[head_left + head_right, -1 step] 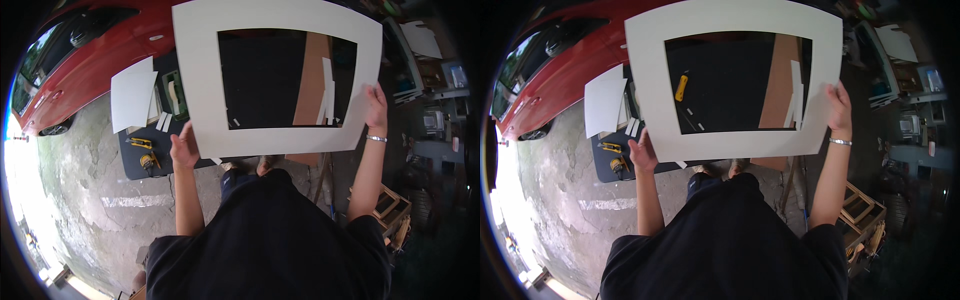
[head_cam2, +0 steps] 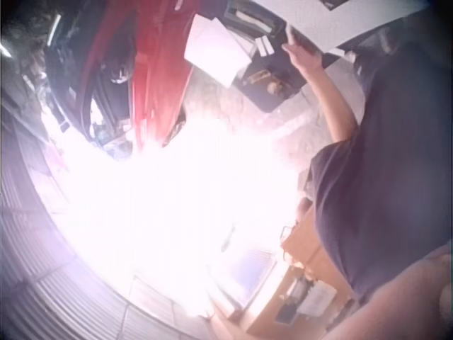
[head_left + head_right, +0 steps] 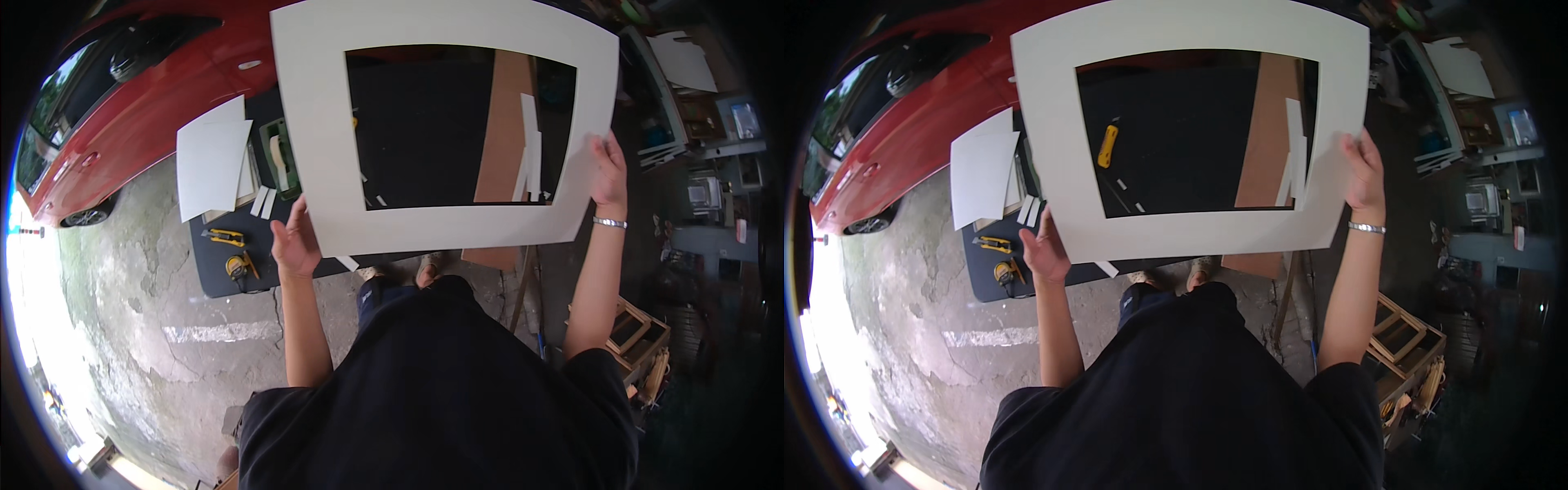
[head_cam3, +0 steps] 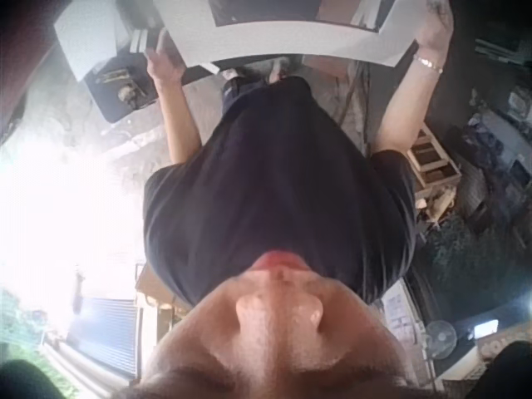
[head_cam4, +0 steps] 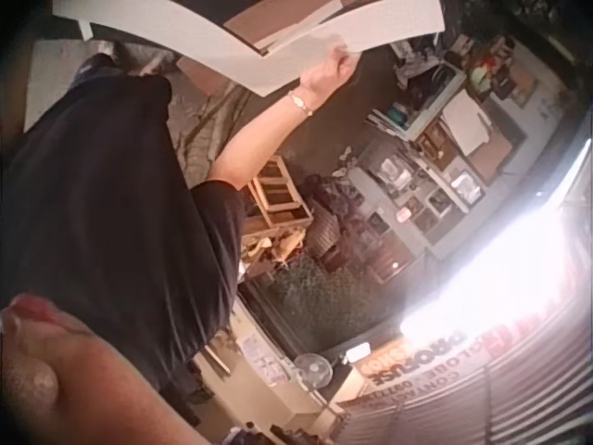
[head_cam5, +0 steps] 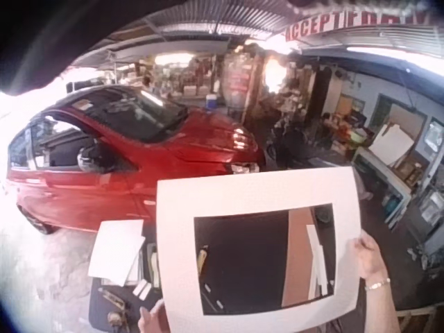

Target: The person assembles a white rectangular frame by attaching black strips to its edges using a utility knife and tape. They repeatedly align, cut, and secure the strips while adjusting the frame on a work surface.

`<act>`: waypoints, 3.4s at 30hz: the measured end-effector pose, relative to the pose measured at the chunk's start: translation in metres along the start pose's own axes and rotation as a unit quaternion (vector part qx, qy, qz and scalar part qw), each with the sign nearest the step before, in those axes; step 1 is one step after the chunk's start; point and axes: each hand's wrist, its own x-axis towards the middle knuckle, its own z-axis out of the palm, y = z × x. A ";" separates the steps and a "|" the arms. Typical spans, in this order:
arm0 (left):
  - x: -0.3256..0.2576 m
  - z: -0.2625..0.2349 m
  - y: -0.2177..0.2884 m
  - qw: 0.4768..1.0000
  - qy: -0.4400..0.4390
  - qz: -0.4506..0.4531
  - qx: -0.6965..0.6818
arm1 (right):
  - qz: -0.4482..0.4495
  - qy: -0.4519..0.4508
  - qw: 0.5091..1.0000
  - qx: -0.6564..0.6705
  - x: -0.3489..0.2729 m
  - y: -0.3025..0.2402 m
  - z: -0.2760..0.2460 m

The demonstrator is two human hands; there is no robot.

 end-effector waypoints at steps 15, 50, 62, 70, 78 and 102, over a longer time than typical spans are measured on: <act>0.033 0.000 -0.059 0.967 -0.038 -0.252 0.018 | -0.126 -0.201 0.941 -0.240 0.079 -0.123 0.066; 0.092 0.079 -0.005 0.986 0.136 0.091 -0.004 | -0.025 0.143 0.987 0.067 -0.029 0.031 0.130; 0.175 0.152 0.111 0.926 -0.058 -0.008 0.372 | 0.279 -0.147 0.924 -0.217 -0.136 0.073 0.135; 0.197 0.221 0.118 0.723 -0.215 -0.100 0.649 | -0.217 0.094 0.880 -0.413 -0.056 -0.115 0.162; 0.216 0.265 0.090 0.580 -0.399 -0.121 0.700 | 0.021 -0.218 0.960 -0.174 -0.023 -0.066 0.154; 0.158 0.188 -0.079 0.876 0.176 0.095 0.439 | 0.230 -0.111 0.901 0.351 -0.002 0.120 0.035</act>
